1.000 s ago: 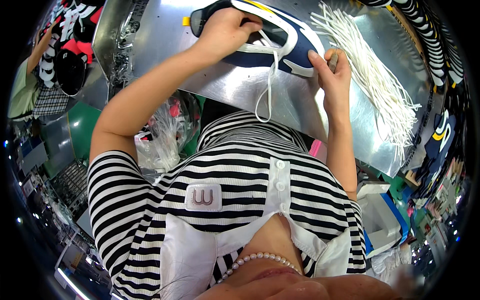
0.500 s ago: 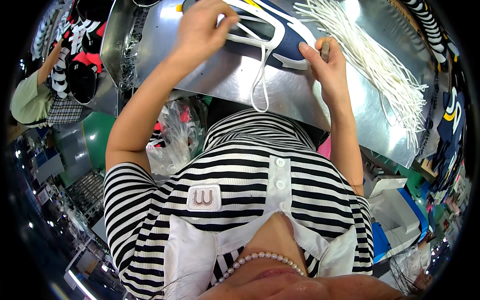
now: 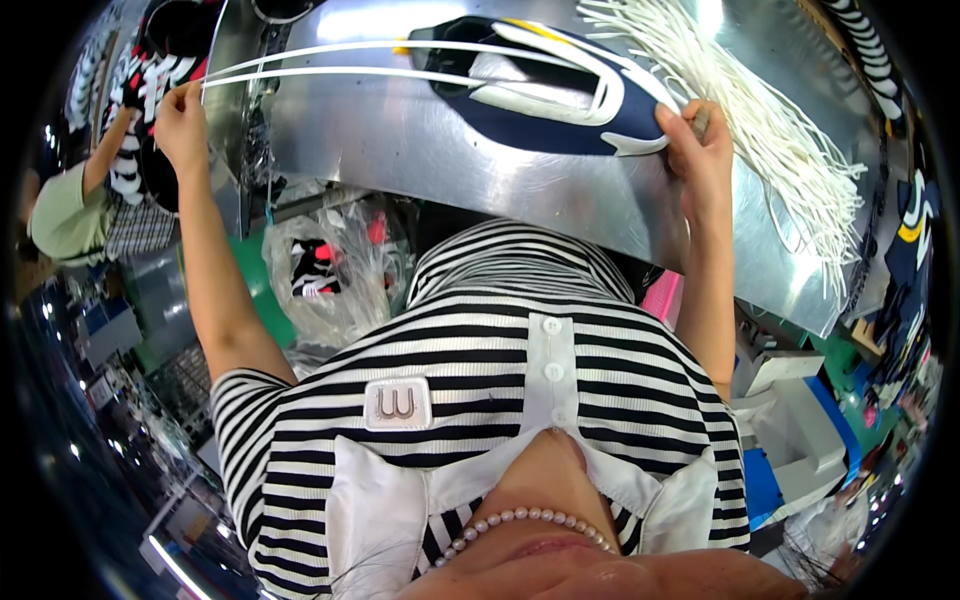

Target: The person threads white laces through the eyelets of a blue and yellow shoe by hand at a manufacturing station.

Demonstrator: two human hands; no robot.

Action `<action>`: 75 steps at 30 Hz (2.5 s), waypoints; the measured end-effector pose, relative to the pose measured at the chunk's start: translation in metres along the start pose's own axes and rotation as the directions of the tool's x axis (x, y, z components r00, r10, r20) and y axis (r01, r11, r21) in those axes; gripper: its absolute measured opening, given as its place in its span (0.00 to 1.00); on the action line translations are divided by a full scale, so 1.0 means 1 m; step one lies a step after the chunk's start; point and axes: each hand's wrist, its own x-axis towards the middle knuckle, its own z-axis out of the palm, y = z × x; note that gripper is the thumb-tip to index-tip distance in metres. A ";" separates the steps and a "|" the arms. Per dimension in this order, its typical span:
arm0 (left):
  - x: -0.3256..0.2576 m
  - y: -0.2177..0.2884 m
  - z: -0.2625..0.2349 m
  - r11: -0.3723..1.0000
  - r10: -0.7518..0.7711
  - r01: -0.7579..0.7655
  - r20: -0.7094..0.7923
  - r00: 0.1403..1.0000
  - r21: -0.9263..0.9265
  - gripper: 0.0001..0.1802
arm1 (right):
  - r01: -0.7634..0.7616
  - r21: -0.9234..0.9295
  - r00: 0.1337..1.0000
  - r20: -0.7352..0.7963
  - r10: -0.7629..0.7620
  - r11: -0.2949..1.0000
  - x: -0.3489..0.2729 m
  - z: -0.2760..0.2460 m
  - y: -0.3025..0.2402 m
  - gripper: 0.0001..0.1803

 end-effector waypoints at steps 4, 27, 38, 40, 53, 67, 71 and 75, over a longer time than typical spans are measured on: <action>-0.108 0.227 -0.015 0.454 0.689 -0.118 0.264 0.675 -0.883 0.06 | 0.134 -0.399 0.991 0.046 -0.126 0.907 0.011 0.005 0.007 0.16; -0.123 0.288 0.085 0.733 0.217 0.661 0.976 -0.001 -0.162 0.30 | 0.156 -0.331 0.987 0.099 -0.129 0.931 0.028 0.069 0.017 0.22; -0.159 0.291 0.081 0.775 0.329 0.315 0.776 0.539 -0.547 0.17 | 0.394 -0.545 0.919 0.219 -0.328 0.740 0.010 0.069 -0.001 0.19; -0.160 0.289 0.080 0.771 0.327 0.305 0.759 0.563 -0.559 0.17 | 0.470 -0.569 0.878 0.229 -0.419 0.675 0.003 0.065 -0.003 0.17; -0.172 0.284 0.070 0.627 0.500 0.163 0.553 0.667 -0.762 0.10 | 0.529 -0.663 0.846 0.460 -0.270 0.529 0.019 0.064 -0.028 0.13; -0.177 0.283 0.063 0.594 0.538 0.288 0.637 0.551 -0.751 0.15 | 0.449 -0.744 0.886 0.441 -0.141 0.495 0.007 0.080 -0.030 0.12; -0.164 0.266 0.078 0.700 0.359 0.379 0.757 0.547 -0.605 0.24 | 0.396 -0.801 0.915 0.386 -0.119 0.449 0.008 0.065 -0.054 0.12; -0.160 0.286 0.067 0.762 0.410 0.307 0.791 0.455 -0.571 0.25 | 0.574 -0.488 0.817 0.293 -0.496 0.657 0.045 0.078 -0.003 0.13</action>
